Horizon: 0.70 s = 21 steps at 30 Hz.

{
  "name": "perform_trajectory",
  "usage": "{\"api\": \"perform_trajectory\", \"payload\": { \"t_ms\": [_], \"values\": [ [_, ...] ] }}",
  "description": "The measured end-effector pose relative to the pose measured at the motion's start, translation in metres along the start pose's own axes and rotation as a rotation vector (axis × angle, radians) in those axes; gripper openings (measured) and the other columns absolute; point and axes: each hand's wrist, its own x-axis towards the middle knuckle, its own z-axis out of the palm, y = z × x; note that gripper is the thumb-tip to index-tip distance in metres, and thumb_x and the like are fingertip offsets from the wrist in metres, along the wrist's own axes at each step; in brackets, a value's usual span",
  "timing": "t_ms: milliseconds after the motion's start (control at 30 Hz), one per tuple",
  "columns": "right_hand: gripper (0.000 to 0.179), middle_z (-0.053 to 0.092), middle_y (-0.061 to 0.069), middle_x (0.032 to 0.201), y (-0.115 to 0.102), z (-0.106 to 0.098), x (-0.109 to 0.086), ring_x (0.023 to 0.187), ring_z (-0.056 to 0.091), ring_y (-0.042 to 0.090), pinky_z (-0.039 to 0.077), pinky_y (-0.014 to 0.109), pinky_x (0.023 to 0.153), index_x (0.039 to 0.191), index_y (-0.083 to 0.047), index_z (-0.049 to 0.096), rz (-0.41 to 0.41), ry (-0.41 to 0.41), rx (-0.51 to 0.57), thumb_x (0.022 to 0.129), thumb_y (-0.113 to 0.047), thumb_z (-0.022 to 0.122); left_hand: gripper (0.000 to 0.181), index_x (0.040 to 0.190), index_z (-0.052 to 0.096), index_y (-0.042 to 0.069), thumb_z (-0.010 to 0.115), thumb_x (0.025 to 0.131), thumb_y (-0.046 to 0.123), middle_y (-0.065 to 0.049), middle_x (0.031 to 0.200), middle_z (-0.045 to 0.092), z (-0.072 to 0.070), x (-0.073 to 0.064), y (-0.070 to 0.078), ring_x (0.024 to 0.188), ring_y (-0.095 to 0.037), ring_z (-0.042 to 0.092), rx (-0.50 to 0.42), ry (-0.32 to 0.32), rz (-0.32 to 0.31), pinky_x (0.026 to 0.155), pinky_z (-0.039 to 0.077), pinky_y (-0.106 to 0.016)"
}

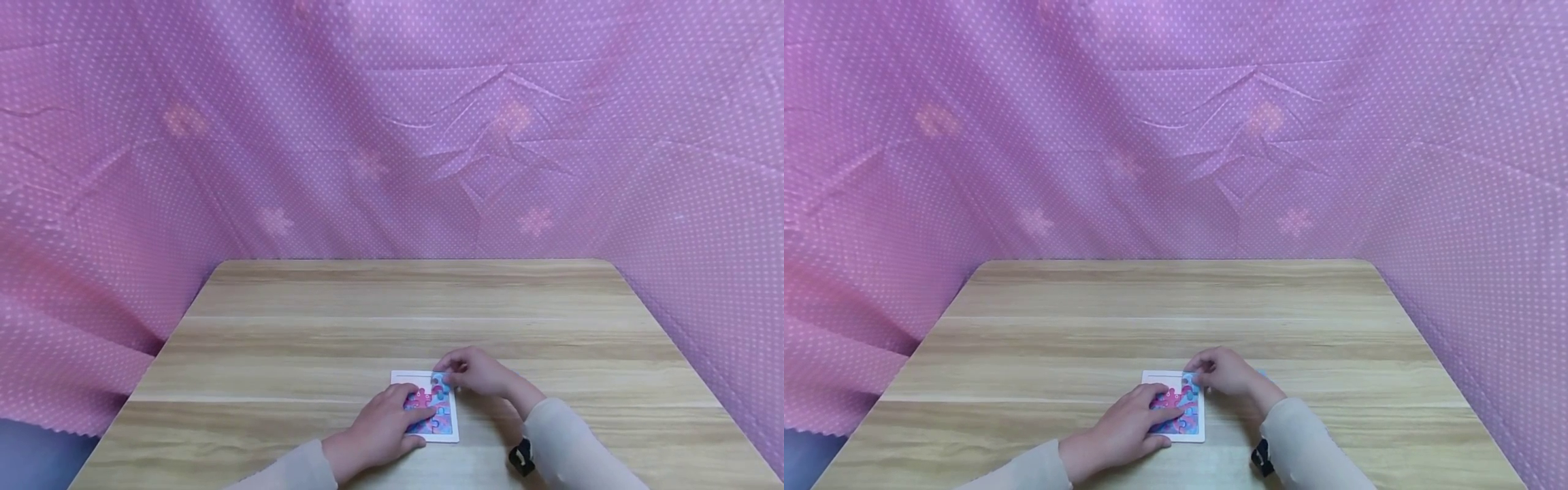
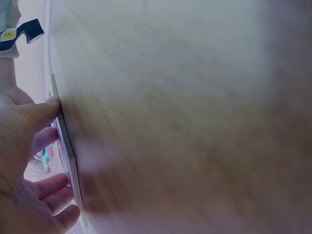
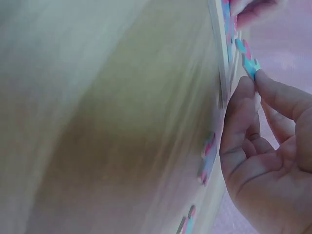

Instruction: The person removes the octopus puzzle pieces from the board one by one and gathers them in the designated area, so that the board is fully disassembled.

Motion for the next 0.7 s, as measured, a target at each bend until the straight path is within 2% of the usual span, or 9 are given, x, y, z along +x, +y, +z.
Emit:
{"api": "perform_trajectory", "payload": {
  "t_ms": [167, 300, 400, 567, 700],
  "values": [
    [0.019, 0.064, 0.001, 0.089, 0.005, -0.016, -0.008, 0.073, 0.059, 0.020, 0.051, 0.032, 0.059, 0.109, -0.011, 0.069, 0.013, 0.004, 0.034, 0.091, -0.012, 0.063, 0.051, 0.135, 0.054, 0.036, 0.065, 0.087, 0.047, -0.008, 0.136, 0.045, 0.001, -0.001, 0.000, 0.124, -0.024, 0.041, 0.004, 0.002, -0.001, 0.100, 0.039, -0.042],
    [0.020, 0.063, 0.001, 0.090, 0.009, -0.029, -0.017, 0.062, 0.052, 0.014, 0.046, 0.027, 0.050, 0.111, -0.014, 0.069, 0.071, 0.031, 0.020, 0.093, -0.017, 0.062, 0.051, 0.135, 0.054, 0.036, 0.065, 0.087, 0.047, -0.009, 0.135, 0.045, 0.000, -0.001, 0.001, 0.124, -0.024, 0.042, 0.009, 0.006, -0.001, 0.099, 0.039, -0.042],
    [0.021, 0.062, 0.004, 0.086, 0.014, -0.037, -0.024, 0.053, 0.047, 0.015, 0.042, 0.026, 0.042, 0.113, -0.016, 0.069, 0.115, 0.039, 0.029, 0.094, -0.018, 0.061, 0.051, 0.135, 0.053, 0.037, 0.065, 0.087, 0.047, -0.008, 0.136, 0.045, 0.000, -0.001, 0.001, 0.124, -0.024, 0.042, 0.007, 0.001, -0.007, 0.100, 0.039, -0.042],
    [0.021, 0.064, 0.004, 0.088, 0.025, -0.048, -0.033, 0.070, 0.056, 0.019, 0.050, 0.032, 0.057, 0.111, -0.010, 0.069, 0.096, 0.061, 0.041, 0.092, -0.014, 0.062, 0.052, 0.136, 0.051, 0.038, 0.065, 0.087, 0.047, -0.007, 0.137, 0.043, 0.001, -0.001, 0.000, 0.125, -0.023, 0.040, -0.005, -0.018, -0.023, 0.101, 0.038, -0.043],
    [0.019, 0.064, 0.002, 0.094, 0.033, -0.054, -0.041, 0.086, 0.057, 0.019, 0.050, 0.034, 0.070, 0.109, -0.010, 0.070, 0.106, 0.086, 0.000, 0.092, -0.015, 0.063, 0.052, 0.136, 0.051, 0.038, 0.065, 0.087, 0.047, -0.007, 0.139, 0.042, 0.001, -0.001, 0.000, 0.126, -0.023, 0.039, -0.015, -0.034, -0.040, 0.102, 0.037, -0.043]
  ]
}}
